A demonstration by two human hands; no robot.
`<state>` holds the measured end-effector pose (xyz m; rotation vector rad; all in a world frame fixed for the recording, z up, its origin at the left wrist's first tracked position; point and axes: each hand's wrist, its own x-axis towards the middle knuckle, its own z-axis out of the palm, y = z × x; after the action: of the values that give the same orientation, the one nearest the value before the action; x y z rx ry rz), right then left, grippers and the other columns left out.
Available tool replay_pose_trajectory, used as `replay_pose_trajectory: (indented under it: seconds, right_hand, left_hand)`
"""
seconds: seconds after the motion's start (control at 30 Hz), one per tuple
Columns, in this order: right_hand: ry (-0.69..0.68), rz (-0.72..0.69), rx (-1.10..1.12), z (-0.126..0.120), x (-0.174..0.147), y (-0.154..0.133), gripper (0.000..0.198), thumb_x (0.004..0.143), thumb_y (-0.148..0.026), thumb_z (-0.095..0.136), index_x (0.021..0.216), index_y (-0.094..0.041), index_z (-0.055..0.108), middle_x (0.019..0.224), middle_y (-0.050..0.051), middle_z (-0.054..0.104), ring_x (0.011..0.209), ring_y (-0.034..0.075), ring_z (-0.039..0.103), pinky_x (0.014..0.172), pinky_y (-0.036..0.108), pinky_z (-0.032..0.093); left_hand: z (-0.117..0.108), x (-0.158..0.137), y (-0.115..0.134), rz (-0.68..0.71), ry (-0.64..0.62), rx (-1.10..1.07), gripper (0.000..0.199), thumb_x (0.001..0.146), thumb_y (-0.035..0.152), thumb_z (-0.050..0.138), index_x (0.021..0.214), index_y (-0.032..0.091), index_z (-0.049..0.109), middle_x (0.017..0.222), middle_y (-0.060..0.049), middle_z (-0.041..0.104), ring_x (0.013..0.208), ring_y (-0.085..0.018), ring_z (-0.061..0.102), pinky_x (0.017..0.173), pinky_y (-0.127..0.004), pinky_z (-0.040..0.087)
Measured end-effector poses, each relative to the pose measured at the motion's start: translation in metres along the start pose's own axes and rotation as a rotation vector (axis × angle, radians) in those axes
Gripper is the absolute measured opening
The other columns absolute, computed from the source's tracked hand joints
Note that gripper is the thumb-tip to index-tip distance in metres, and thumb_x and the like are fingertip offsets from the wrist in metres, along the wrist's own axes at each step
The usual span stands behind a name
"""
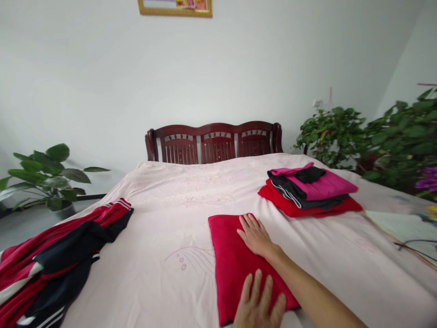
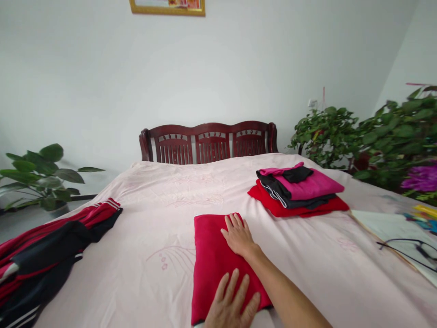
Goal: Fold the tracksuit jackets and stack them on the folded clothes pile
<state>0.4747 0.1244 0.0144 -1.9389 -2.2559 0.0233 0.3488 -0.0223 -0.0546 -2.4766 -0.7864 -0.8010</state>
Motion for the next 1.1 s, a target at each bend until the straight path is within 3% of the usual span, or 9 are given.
replay_pose_trajectory:
  seconds: [0.17,0.3,0.4,0.47,0.63,0.73,0.93,1.0,1.1]
  right_hand:
    - [0.048,0.101,0.099,0.001,-0.027,0.016,0.068,0.095,-0.041,0.039,0.152,-0.005,0.031,0.161,0.020,0.021,0.148,0.032,0.021,0.116,0.050,0.026]
    - [0.087,0.146,0.264,0.011,-0.037,0.034,0.070,0.092,-0.037,0.041,0.151,-0.001,0.030,0.155,0.025,0.033,0.143,0.030,0.034,0.117,0.042,0.029]
    - [0.164,0.127,0.433,0.020,-0.042,0.043,0.069,0.090,-0.038,0.043,0.152,-0.010,0.031,0.152,0.019,0.041,0.140,0.028,0.040,0.117,0.043,0.029]
    - [0.202,0.133,0.552,0.024,-0.045,0.046,0.068,0.088,-0.039,0.046,0.151,-0.015,0.034,0.151,0.015,0.044,0.139,0.027,0.041,0.117,0.045,0.029]
    - [0.235,0.178,0.874,0.020,-0.056,0.046,0.071,0.083,-0.046,0.053,0.147,-0.018,0.041,0.151,0.013,0.045,0.138,0.027,0.043,0.117,0.044,0.029]
    - [0.268,0.199,1.019,0.016,-0.061,0.044,0.076,0.077,-0.048,0.063,0.144,-0.019,0.044,0.151,0.012,0.045,0.140,0.027,0.040,0.119,0.044,0.025]
    - [0.263,0.404,1.588,0.006,-0.078,0.016,0.095,0.065,-0.051,0.078,0.145,-0.019,0.039,0.158,0.015,0.032,0.144,0.028,0.034,0.117,0.040,0.031]
    - [0.056,0.393,1.834,-0.007,-0.089,-0.002,0.081,0.071,-0.053,0.075,0.139,-0.019,0.046,0.153,0.014,0.043,0.139,0.028,0.042,0.113,0.042,0.037]
    - [-0.443,0.237,2.142,-0.029,-0.104,-0.029,0.066,0.084,-0.064,0.057,0.127,-0.015,0.058,0.132,0.015,0.063,0.127,0.032,0.055,0.106,0.050,0.044]
  left_hand:
    - [-0.022,-0.002,-0.024,-0.120,-0.010,-0.513,0.051,0.084,0.050,0.063,0.131,0.029,0.059,0.128,-0.010,0.068,0.120,-0.030,0.061,0.101,-0.045,0.048]
    - [-0.062,0.005,-0.074,-0.830,0.148,-0.854,0.051,0.087,0.022,0.058,0.139,0.025,0.054,0.147,-0.011,0.052,0.139,-0.028,0.043,0.116,-0.047,0.034]
    - [-0.076,0.018,-0.106,-1.431,0.164,-1.238,0.068,0.082,0.025,0.067,0.145,0.015,0.042,0.150,-0.020,0.045,0.137,-0.032,0.045,0.110,-0.047,0.042]
    - [-0.076,0.028,-0.116,-1.583,0.105,-1.569,0.066,0.083,0.026,0.068,0.142,0.011,0.043,0.142,-0.023,0.054,0.127,-0.032,0.056,0.102,-0.044,0.050]
    - [-0.059,0.043,-0.120,-1.575,-0.079,-2.144,0.041,0.084,0.021,0.067,0.119,0.001,0.061,0.100,-0.020,0.076,0.099,-0.028,0.072,0.093,-0.038,0.056]
    - [-0.052,0.044,-0.118,-1.620,-0.126,-2.191,0.045,0.081,0.021,0.070,0.120,0.003,0.061,0.091,-0.017,0.078,0.090,-0.028,0.075,0.091,-0.040,0.057]
    - [-0.072,0.042,-0.115,-1.408,0.015,-2.162,0.052,0.073,0.019,0.077,0.121,0.009,0.061,0.101,-0.016,0.077,0.088,-0.029,0.075,0.091,-0.045,0.057]
    - [-0.088,0.044,-0.117,-1.339,0.021,-2.190,0.049,0.073,0.020,0.077,0.119,0.010,0.062,0.103,-0.016,0.077,0.090,-0.029,0.074,0.093,-0.045,0.056]
    - [-0.111,0.047,-0.120,-1.308,0.033,-2.201,0.045,0.075,0.022,0.076,0.117,0.011,0.064,0.103,-0.014,0.077,0.091,-0.029,0.074,0.094,-0.045,0.055]
